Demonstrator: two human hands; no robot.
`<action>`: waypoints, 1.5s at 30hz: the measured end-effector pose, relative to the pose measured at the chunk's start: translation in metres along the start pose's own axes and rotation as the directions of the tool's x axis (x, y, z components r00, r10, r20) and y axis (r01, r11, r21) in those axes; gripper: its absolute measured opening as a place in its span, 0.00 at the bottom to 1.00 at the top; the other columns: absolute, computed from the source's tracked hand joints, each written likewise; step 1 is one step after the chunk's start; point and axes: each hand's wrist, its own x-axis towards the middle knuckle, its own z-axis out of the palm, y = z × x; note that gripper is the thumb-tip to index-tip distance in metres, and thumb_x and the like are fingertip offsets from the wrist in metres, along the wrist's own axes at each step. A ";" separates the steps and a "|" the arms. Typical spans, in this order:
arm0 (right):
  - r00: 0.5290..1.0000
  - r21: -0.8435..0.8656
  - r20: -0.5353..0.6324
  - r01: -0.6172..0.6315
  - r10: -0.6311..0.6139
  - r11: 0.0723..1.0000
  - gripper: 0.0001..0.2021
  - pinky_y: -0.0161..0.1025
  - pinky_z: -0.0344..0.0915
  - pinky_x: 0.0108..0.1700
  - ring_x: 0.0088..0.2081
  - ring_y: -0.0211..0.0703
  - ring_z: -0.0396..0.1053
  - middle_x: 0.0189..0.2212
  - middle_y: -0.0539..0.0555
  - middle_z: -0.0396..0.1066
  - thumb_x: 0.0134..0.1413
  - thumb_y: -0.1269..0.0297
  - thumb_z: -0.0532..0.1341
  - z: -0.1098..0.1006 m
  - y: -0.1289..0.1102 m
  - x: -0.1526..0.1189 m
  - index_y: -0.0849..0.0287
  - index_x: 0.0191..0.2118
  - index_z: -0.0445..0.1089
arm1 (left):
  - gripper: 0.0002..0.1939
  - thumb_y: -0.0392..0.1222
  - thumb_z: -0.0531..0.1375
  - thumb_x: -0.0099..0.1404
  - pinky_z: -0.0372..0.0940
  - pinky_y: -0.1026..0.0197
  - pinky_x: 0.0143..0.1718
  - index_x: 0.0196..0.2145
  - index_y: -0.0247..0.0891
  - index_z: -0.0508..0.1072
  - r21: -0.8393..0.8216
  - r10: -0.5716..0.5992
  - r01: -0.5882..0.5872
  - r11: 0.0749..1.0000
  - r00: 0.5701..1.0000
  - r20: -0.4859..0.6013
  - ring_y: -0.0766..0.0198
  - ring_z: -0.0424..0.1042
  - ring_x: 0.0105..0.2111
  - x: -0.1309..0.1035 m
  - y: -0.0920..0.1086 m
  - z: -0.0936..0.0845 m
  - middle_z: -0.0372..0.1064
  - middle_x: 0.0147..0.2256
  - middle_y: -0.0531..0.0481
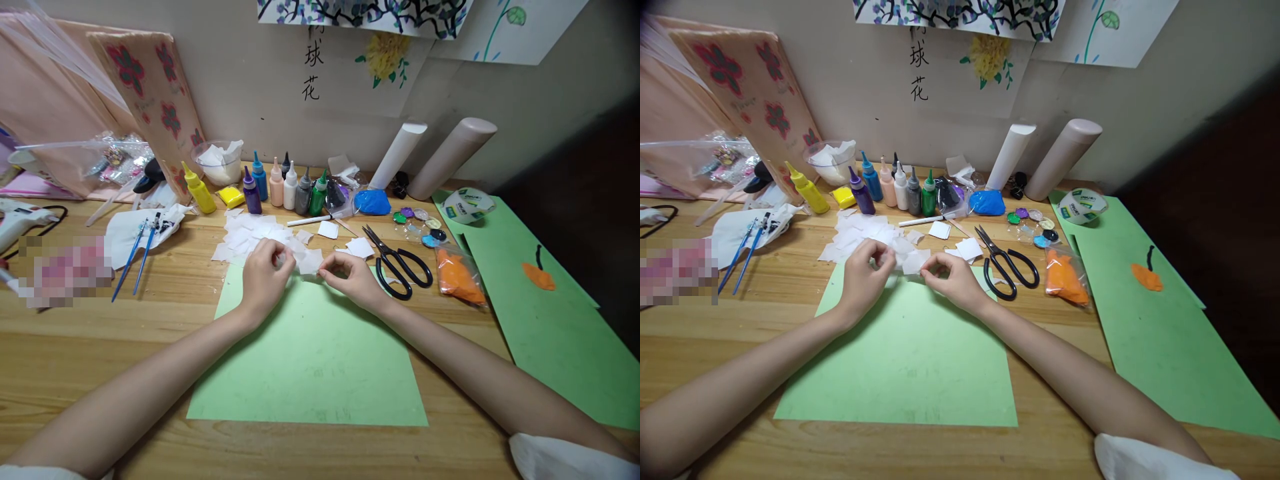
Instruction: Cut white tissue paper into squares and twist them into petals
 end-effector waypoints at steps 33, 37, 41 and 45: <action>1.000 0.039 -0.009 -0.006 0.007 0.999 0.08 0.38 0.65 0.37 0.34 0.41 0.69 0.31 0.54 0.73 0.51 0.61 0.61 0.000 -0.001 0.001 0.61 0.32 0.72 | 0.08 0.41 0.55 0.64 0.56 0.59 0.35 0.33 0.40 0.75 0.006 0.314 -0.324 0.946 0.921 0.229 0.63 0.65 0.34 -0.006 0.006 -0.001 0.67 0.31 0.50; 1.000 0.046 -0.002 -0.012 0.012 0.999 0.09 0.40 0.66 0.38 0.34 0.42 0.70 0.31 0.55 0.73 0.51 0.60 0.61 0.000 -0.002 0.001 0.61 0.33 0.72 | 0.08 0.41 0.56 0.63 0.56 0.59 0.35 0.32 0.39 0.75 -0.005 0.311 -0.319 0.948 0.922 0.231 0.64 0.64 0.34 -0.006 0.006 0.000 0.66 0.30 0.51; 1.000 0.039 -0.010 -0.013 0.013 0.999 0.09 0.40 0.66 0.37 0.34 0.43 0.70 0.31 0.55 0.73 0.50 0.59 0.62 0.001 -0.002 0.000 0.60 0.32 0.72 | 0.08 0.41 0.56 0.63 0.56 0.60 0.35 0.32 0.39 0.75 -0.013 0.312 -0.318 0.948 0.922 0.228 0.64 0.64 0.34 -0.006 0.006 0.000 0.66 0.30 0.51; 1.000 0.030 -0.006 -0.004 0.004 1.000 0.08 0.40 0.66 0.38 0.34 0.43 0.70 0.32 0.55 0.74 0.50 0.60 0.62 0.000 -0.001 0.000 0.60 0.33 0.72 | 0.08 0.41 0.56 0.63 0.56 0.60 0.35 0.32 0.39 0.75 -0.020 0.315 -0.319 0.947 0.921 0.227 0.64 0.64 0.33 -0.006 0.005 0.000 0.66 0.30 0.51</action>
